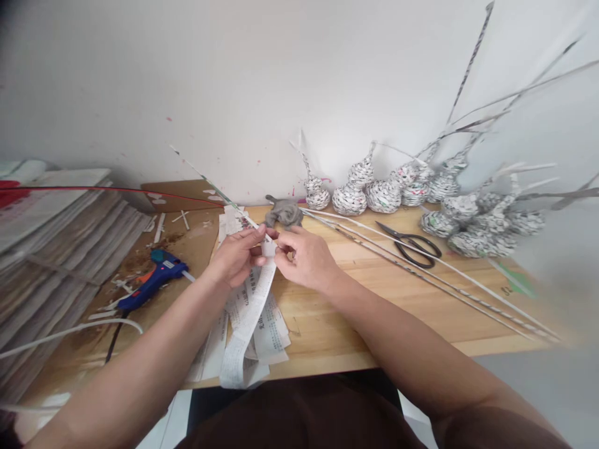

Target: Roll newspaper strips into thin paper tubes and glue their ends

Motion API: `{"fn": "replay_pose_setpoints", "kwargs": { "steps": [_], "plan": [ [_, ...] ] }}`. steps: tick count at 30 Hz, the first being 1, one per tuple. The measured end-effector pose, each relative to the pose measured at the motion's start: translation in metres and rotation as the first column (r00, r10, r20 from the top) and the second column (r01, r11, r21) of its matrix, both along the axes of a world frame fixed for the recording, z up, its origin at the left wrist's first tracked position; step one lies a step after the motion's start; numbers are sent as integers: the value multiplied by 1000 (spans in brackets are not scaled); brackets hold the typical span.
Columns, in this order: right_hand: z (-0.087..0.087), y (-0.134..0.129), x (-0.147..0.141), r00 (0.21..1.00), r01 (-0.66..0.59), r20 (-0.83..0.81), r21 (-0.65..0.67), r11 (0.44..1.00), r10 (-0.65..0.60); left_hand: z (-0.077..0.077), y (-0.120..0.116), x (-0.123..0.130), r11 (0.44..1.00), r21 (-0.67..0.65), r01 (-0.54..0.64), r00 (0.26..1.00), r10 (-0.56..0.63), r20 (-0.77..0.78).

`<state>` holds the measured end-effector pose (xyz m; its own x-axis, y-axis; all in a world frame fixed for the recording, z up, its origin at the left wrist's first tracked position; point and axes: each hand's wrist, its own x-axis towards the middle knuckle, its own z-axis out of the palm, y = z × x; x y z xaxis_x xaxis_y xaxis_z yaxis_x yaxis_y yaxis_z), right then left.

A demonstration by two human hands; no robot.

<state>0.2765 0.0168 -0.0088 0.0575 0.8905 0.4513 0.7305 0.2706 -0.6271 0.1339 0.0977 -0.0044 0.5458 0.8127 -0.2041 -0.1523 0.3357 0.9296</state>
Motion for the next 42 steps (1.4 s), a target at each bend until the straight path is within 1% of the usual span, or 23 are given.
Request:
{"fn": "replay_pose_setpoints", "kwargs": {
  "steps": [2,4,5,6,8,10,11,12,13,14,15,16,17,19,20,21,22,24,28,31,34,36,42],
  "plan": [
    [-2,1,0,995,-53,-84,-102,993,44,2,5,-2,999,-1,-42,999,42,13],
    [-4,2,-1,959,-215,-245,-293,932,144,6,9,-5,996,3,-84,996,84,19],
    [-4,1,-2,914,-342,-349,-389,855,207,8,11,-7,995,8,-98,995,97,21],
    [-3,0,-4,848,-485,-455,-462,742,271,9,13,-9,994,12,-107,994,106,22],
    [2,-5,-8,693,-715,-609,-515,472,385,13,16,-11,993,20,-114,993,113,25],
    [9,-11,-11,580,-807,-655,-542,235,484,15,18,-14,994,26,-109,994,109,22],
    [13,-14,-12,549,-811,-655,-569,139,519,16,18,-14,994,29,-106,994,105,17],
    [17,-16,-11,534,-797,-655,-600,61,534,17,18,-14,994,33,-102,995,102,11],
    [20,-17,-11,540,-776,-656,-631,10,527,17,17,-14,995,36,-96,995,96,4],
    [22,-16,-9,567,-754,-652,-657,-1,504,17,16,-14,995,39,-87,996,88,-3],
    [22,-15,-6,613,-736,-635,-675,47,470,16,15,-13,996,41,-77,997,77,-10],
    [21,-11,-2,675,-712,-606,-684,156,422,16,14,-13,997,42,-66,998,67,-17],
    [19,-7,1,741,-668,-569,-677,309,356,15,13,-12,998,42,-56,998,57,-25],
    [14,2,9,843,-488,-510,-589,644,173,14,11,-10,998,38,-49,998,51,-44],
    [12,6,12,864,-369,-497,-516,773,80,13,10,-9,998,38,-47,997,49,-51],
    [10,9,14,873,-258,-488,-444,858,10,12,9,-8,998,40,-43,997,45,-57],
    [7,11,15,879,-171,-476,-380,909,-34,11,8,-8,998,45,-33,997,36,-62],
    [4,12,13,899,-97,-435,-295,951,-43,9,6,-6,998,58,-2,997,7,-74],
    [-5,10,4,943,-76,-333,-230,970,-5,4,0,-3,995,78,61,994,-54,-93],
    [-8,11,11,954,-118,-297,-279,953,31,2,-3,-2,993,82,87,990,-77,-114],
    [-5,15,25,942,-224,-315,-351,909,111,0,-2,-2,994,78,73,990,-63,-126],
    [-2,16,31,939,-244,-321,-358,901,127,0,-1,-2,995,83,62,992,-52,-117],
    [-6,12,14,978,-69,-207,-283,957,9,2,-6,1,996,46,82,994,-79,-70]
  ]
}}
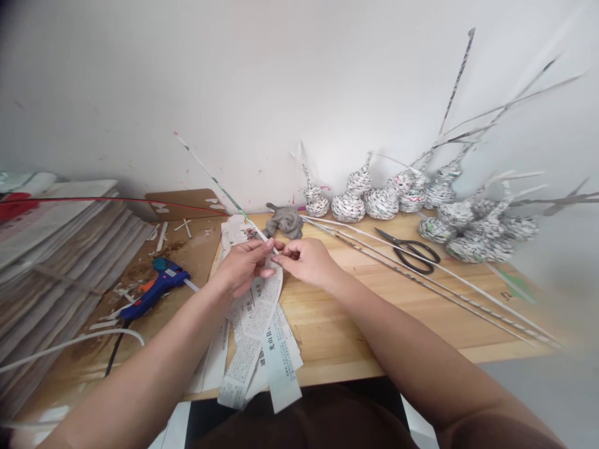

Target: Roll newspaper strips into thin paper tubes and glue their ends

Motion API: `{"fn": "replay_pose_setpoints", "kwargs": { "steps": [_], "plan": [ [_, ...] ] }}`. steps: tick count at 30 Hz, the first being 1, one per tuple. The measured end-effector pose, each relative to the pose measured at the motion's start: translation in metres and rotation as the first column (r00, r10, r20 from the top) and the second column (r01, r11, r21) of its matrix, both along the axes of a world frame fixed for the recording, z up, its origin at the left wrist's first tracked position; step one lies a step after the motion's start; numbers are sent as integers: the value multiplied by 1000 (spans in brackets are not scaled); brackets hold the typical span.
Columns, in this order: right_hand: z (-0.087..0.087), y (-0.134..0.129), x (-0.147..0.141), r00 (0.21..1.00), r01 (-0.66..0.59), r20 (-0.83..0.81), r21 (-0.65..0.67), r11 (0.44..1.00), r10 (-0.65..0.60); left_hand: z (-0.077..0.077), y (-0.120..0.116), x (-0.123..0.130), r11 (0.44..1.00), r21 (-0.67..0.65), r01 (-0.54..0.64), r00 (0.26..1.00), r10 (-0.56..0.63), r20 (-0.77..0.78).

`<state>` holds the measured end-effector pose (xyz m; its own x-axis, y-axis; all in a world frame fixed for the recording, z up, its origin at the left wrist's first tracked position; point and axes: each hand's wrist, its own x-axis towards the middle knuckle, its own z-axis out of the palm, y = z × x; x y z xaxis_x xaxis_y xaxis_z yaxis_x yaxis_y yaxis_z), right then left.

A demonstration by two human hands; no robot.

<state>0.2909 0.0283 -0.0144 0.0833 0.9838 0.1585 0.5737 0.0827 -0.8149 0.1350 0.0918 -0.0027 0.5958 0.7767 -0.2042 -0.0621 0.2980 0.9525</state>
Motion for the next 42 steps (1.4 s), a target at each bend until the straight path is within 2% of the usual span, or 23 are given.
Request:
{"fn": "replay_pose_setpoints", "kwargs": {
  "steps": [1,3,5,6,8,10,12,14,16,18,22,27,29,32,36,42],
  "plan": [
    [-1,-1,-1,1000,-8,26,-2,1000,8,0,-1,1,1000,-10,-3,1000,3,3],
    [0,-1,3,992,-117,47,-67,991,120,1,-2,2,999,-36,-16,1000,16,-1],
    [3,-1,13,964,-250,42,-195,948,263,0,-2,3,998,-55,-27,1000,27,-4],
    [6,0,20,956,-275,34,-241,931,292,0,-1,2,998,-56,-20,1000,20,-3],
    [10,3,31,974,-220,-14,-252,942,224,0,-1,1,998,-55,34,999,-34,-13],
    [12,6,38,984,-102,-165,-177,979,73,0,-2,-1,988,-61,145,988,-148,-43],
    [12,8,40,922,-53,-387,-126,991,0,1,-5,-2,959,-71,276,955,-282,-89],
    [13,8,38,815,-94,-580,-105,990,16,2,-10,-2,922,-70,380,912,-386,-136],
    [13,7,35,716,-162,-696,-84,983,59,2,-15,0,892,-66,447,874,-451,-179],
    [16,6,33,657,-190,-749,-51,981,88,0,-20,1,865,-55,499,842,-499,-207],
    [22,2,34,648,-204,-751,-16,979,122,-7,-25,3,816,-23,578,795,-569,-212],
    [27,-2,37,723,-248,-669,-18,969,172,-9,-27,3,805,12,592,788,-576,-219],
    [26,-1,36,716,-212,-683,-10,977,148,-6,-28,3,809,27,588,793,-569,-219],
    [25,2,34,665,-131,-742,-2,991,87,-2,-29,2,820,39,572,804,-551,-223],
    [25,4,31,645,-27,-763,-58,998,-27,1,-28,1,818,65,572,806,-545,-232],
    [27,2,32,669,-90,-743,-50,995,23,2,-28,0,819,62,571,804,-542,-244]
  ]
}}
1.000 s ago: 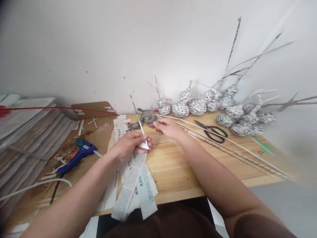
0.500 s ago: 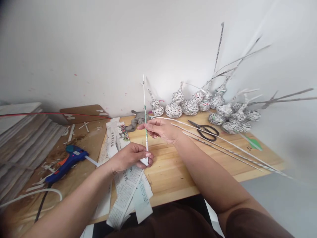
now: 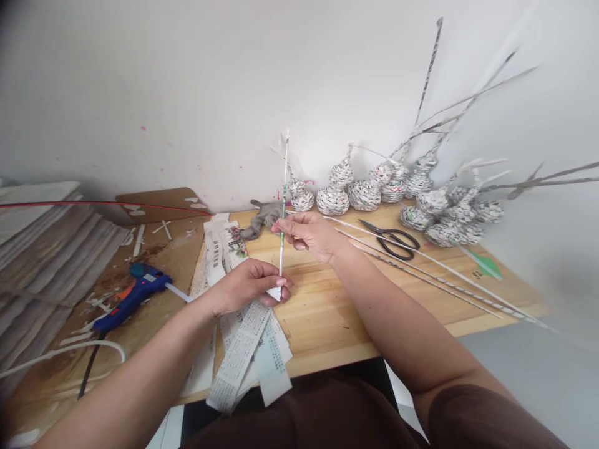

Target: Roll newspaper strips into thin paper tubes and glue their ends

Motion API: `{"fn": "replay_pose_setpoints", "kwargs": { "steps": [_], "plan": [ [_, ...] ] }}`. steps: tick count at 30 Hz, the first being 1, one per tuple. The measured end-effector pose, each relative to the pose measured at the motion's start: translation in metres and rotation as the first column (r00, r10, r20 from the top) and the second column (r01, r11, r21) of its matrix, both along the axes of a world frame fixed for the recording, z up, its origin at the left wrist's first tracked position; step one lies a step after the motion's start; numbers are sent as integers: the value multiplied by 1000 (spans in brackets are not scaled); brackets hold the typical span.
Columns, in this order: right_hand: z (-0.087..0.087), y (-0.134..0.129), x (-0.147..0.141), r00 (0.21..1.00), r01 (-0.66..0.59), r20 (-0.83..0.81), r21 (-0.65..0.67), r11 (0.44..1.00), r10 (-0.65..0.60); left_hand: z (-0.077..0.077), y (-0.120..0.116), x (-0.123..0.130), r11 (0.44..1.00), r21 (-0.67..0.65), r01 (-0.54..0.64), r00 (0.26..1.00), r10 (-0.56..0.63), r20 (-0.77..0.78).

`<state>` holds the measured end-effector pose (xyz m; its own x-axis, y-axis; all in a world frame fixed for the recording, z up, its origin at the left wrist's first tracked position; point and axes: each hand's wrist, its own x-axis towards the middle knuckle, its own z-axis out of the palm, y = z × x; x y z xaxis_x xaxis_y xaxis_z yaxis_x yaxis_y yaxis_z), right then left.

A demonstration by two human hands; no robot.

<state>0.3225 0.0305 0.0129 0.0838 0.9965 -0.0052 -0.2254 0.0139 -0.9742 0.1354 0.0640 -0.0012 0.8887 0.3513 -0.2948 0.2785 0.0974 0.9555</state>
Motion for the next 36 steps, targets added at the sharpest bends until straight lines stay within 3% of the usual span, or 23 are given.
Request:
{"fn": "replay_pose_setpoints", "kwargs": {
  "steps": [5,11,15,21,25,30,34,36],
  "plan": [
    [-1,1,-1,992,125,14,5,992,-125,-1,0,0,1000,0,8,1000,-8,-7],
    [-1,0,2,999,-22,28,2,1000,22,2,1,0,1000,-21,-6,1000,6,-20],
    [-2,2,3,989,149,20,6,989,-150,1,1,0,1000,-29,-11,1000,10,-22],
    [-3,1,4,999,-47,0,-6,999,47,0,2,0,1000,-24,-9,1000,8,-16],
    [-5,3,4,996,82,-21,-16,997,-82,0,1,0,1000,-19,6,1000,-6,-16],
    [-3,1,5,998,-48,-41,-26,999,47,0,2,0,1000,-27,-12,1000,11,-17],
    [-2,2,4,996,86,-33,-3,996,-86,-2,3,-1,999,-38,24,1000,-24,-18],
    [-3,2,5,997,75,-21,10,997,-74,-2,4,-1,999,-49,16,999,-18,-30]
  ]
}}
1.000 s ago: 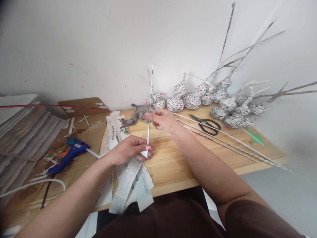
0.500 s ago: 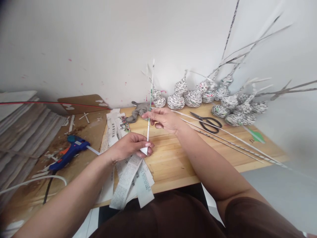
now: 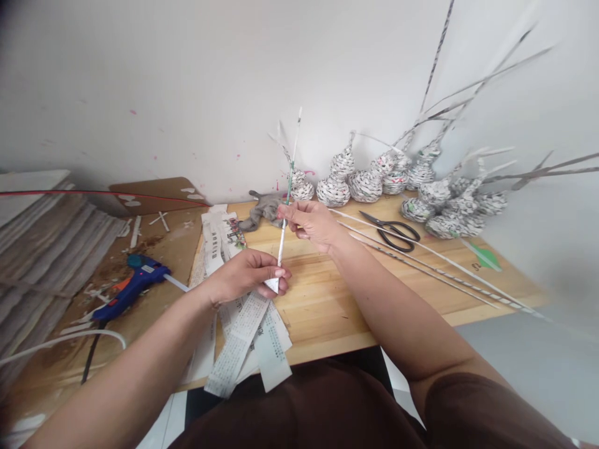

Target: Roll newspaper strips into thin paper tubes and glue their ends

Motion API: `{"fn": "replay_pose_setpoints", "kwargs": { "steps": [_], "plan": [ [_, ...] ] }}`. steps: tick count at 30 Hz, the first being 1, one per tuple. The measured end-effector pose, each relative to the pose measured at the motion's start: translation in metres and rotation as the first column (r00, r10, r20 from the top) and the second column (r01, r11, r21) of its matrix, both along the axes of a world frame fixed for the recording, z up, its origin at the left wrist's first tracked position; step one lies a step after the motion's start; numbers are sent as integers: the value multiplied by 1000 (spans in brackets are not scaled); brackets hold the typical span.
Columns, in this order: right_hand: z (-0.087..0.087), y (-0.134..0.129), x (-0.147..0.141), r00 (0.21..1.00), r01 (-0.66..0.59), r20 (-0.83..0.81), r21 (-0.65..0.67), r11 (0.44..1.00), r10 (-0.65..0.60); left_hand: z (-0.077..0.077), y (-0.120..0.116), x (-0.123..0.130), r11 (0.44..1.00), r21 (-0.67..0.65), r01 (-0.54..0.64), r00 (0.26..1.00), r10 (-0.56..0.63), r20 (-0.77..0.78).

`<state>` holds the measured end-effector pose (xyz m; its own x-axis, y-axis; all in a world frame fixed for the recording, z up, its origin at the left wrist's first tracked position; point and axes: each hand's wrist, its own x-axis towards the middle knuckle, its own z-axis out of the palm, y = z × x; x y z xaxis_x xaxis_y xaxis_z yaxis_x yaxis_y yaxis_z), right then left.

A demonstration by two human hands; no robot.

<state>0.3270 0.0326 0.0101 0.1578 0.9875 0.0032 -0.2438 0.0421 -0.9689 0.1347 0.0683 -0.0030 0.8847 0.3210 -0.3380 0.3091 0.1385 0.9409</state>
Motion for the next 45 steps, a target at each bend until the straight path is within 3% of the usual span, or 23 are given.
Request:
{"fn": "replay_pose_setpoints", "kwargs": {
  "steps": [5,14,19,24,28,33,37,42,45],
  "plan": [
    [-2,-2,2,983,-184,-4,-3,983,184,2,0,0,997,-73,-4,1000,3,-12],
    [-5,1,1,989,-140,-48,-7,990,139,6,-3,-1,990,-135,49,998,-53,-22],
    [-6,4,4,997,-51,-67,-9,999,50,5,-2,-1,990,-135,42,999,-45,-15],
    [-1,1,5,990,-126,-61,-29,992,124,5,-3,0,992,-121,33,999,-36,-24],
    [1,0,3,998,30,-61,-5,1000,-30,3,-3,0,991,-127,49,999,-51,-11],
    [2,0,2,996,-80,-33,-12,997,80,3,-3,0,993,-111,31,999,-32,-9],
    [3,0,2,997,66,-33,-8,998,-66,2,-3,1,991,-122,58,998,-59,-5],
    [6,-3,4,992,-113,-53,-34,993,111,2,-2,0,994,-106,32,999,-33,-7],
    [6,-3,5,997,-57,-51,-22,998,55,2,-3,0,991,-124,57,998,-58,-5]
  ]
}}
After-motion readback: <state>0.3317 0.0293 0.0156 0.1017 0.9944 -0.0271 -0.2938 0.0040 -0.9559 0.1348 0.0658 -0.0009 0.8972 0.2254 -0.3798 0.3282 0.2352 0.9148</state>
